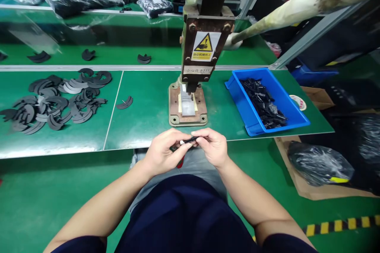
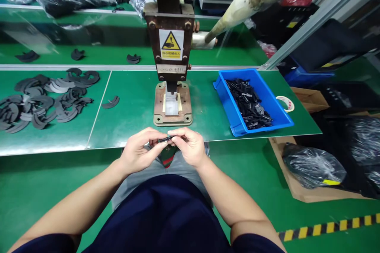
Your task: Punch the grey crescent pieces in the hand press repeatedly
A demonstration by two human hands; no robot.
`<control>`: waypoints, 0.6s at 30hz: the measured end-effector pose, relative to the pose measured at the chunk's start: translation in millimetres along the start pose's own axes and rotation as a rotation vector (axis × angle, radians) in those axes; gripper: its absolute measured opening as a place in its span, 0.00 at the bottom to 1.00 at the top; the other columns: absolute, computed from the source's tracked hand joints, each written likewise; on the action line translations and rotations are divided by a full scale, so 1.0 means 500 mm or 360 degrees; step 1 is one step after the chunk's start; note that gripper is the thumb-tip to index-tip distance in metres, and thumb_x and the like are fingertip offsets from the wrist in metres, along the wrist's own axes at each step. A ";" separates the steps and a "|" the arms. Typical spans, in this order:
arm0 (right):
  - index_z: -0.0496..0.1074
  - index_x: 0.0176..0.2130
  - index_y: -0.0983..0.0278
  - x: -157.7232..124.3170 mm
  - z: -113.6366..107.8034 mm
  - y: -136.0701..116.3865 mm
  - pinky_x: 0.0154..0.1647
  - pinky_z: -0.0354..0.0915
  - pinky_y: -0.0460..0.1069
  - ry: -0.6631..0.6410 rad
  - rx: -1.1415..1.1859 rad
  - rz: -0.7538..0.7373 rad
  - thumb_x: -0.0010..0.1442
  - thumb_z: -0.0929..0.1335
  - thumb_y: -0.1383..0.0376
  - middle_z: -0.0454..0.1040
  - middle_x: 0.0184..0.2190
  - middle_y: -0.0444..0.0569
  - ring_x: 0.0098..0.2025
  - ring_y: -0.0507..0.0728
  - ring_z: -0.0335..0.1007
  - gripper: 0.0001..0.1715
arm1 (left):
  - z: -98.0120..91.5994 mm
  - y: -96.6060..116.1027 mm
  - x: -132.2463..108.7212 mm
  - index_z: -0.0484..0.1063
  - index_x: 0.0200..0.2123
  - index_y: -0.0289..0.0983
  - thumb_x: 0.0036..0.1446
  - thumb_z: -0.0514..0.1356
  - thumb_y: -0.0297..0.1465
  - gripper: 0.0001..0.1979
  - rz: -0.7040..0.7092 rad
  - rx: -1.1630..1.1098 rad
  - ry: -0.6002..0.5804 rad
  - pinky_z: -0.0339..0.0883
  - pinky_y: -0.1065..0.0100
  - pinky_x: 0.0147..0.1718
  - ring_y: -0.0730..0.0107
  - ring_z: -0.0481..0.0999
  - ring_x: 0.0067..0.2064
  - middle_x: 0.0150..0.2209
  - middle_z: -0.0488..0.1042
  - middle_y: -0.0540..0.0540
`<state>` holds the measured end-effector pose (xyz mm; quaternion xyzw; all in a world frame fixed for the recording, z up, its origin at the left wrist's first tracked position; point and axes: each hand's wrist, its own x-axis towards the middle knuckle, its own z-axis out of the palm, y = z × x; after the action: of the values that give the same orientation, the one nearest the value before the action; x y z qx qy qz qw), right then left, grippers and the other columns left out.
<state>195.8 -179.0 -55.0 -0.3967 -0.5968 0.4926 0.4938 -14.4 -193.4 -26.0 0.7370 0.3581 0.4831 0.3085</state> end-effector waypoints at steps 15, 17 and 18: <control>0.76 0.59 0.54 0.140 -0.133 -0.135 0.53 0.76 0.49 0.0188 -0.0581 -0.0641 0.67 0.73 0.60 0.80 0.47 0.46 0.46 0.50 0.77 0.21 | -0.026 -0.125 0.120 0.77 0.50 0.38 0.55 0.76 0.43 0.24 -0.0806 -0.0814 0.0051 0.72 0.68 0.34 0.73 0.75 0.31 0.33 0.75 0.50; 0.75 0.59 0.57 0.193 -0.167 -0.207 0.52 0.76 0.50 0.0514 -0.0471 -0.0987 0.66 0.74 0.56 0.77 0.46 0.47 0.45 0.50 0.76 0.23 | -0.032 -0.167 0.162 0.75 0.45 0.38 0.56 0.75 0.44 0.22 -0.0680 -0.0633 0.0265 0.75 0.66 0.37 0.71 0.78 0.33 0.34 0.76 0.49; 0.75 0.57 0.58 0.217 -0.177 -0.248 0.51 0.77 0.50 0.0574 -0.0401 -0.1213 0.64 0.75 0.53 0.76 0.46 0.48 0.45 0.51 0.76 0.25 | -0.033 -0.186 0.181 0.74 0.43 0.38 0.57 0.74 0.43 0.20 -0.0631 -0.0511 0.0331 0.75 0.65 0.38 0.70 0.79 0.33 0.34 0.77 0.49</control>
<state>262.7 -82.5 90.6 -0.2850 -0.6601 0.1214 0.6843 -26.1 -65.4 -50.1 0.5407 0.4440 0.5370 0.4714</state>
